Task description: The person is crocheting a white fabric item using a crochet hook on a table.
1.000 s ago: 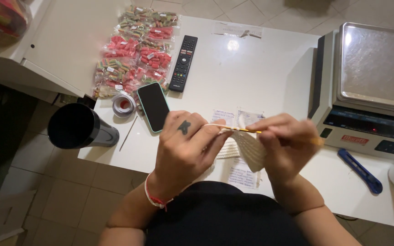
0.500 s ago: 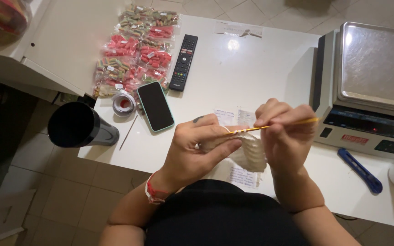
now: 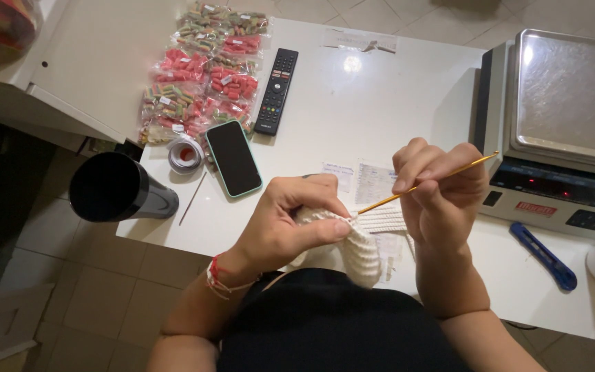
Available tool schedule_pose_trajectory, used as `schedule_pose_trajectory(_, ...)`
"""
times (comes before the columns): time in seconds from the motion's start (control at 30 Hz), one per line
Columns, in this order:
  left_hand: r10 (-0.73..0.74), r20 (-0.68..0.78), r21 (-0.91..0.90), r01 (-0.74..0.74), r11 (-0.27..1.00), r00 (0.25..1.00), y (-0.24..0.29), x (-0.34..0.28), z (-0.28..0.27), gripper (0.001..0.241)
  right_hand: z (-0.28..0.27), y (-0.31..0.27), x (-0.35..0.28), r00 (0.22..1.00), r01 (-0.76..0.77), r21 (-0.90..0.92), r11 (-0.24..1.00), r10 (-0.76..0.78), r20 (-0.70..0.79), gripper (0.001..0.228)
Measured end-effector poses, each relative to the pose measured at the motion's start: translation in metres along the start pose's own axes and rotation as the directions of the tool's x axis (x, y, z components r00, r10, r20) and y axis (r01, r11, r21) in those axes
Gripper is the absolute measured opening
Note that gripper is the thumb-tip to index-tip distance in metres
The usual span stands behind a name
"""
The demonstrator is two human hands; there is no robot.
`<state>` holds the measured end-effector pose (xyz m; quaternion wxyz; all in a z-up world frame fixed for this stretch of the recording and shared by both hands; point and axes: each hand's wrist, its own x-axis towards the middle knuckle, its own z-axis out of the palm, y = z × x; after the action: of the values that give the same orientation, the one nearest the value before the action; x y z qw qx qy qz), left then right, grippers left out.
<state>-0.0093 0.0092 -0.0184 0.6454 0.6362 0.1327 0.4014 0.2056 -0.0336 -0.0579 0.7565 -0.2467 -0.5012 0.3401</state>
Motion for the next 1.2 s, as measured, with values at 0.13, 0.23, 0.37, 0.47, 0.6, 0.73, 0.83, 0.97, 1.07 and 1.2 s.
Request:
schedule_pose_trajectory(0.13,-0.050,0.061,-0.084,0.055,0.995,0.997,-0.002,0.000,-0.003,0.011,-0.001,-0.002,-0.002,0.998,-0.058,0.058,0.997,0.058,-0.002,0.022)
schedule_pose_trajectory(0.23,-0.040,0.062,-0.031,0.042,0.999,0.997,0.005,0.001,-0.003,0.010,0.003,-0.001,-0.003,0.987,-0.161,0.132,0.978,0.163,-0.004,0.019)
schedule_pose_trajectory(0.37,0.037,0.014,0.222,-0.040,0.974,0.999,0.014,0.003,-0.003,0.011,0.019,0.005,-0.007,0.897,-0.407,0.435,0.803,0.441,0.025,0.014)
schedule_pose_trajectory(0.47,0.087,-0.036,0.340,-0.070,0.938,0.996,0.017,0.005,0.002,0.010,0.010,0.011,-0.012,0.797,-0.550,0.392,0.737,0.604,-0.019,0.016)
schedule_pose_trajectory(0.6,0.153,-0.033,0.436,-0.124,0.891,0.988,0.021,0.010,0.004,0.010,0.012,0.017,-0.019,0.843,-0.478,0.360,0.801,0.533,-0.067,0.015)
schedule_pose_trajectory(0.73,0.142,-0.054,0.434,-0.105,0.895,0.988,0.013,0.013,-0.002,0.023,0.007,0.027,-0.014,0.911,-0.404,0.256,0.878,0.412,0.025,0.028)
schedule_pose_trajectory(0.83,0.121,-0.042,0.362,-0.098,0.927,0.992,0.010,0.018,-0.006,0.025,-0.009,0.047,-0.001,0.877,-0.475,0.164,0.865,0.448,0.175,0.047)
schedule_pose_trajectory(0.97,0.056,-0.057,0.219,-0.042,0.975,0.997,0.023,0.034,-0.007,0.035,-0.026,0.071,-0.024,0.789,-0.553,-0.052,0.831,0.543,0.289,0.048)
schedule_pose_trajectory(1.07,0.053,-0.121,-0.097,-0.065,0.993,0.991,0.005,0.044,-0.015,0.026,-0.033,0.099,-0.032,0.722,-0.517,-0.283,0.808,0.589,0.362,0.043)
schedule_pose_trajectory(1.2,0.051,-0.088,-0.137,-0.062,0.989,0.995,0.018,0.028,-0.027,0.029,-0.061,0.128,-0.037,0.643,-0.438,-0.493,0.752,0.645,0.413,0.038)
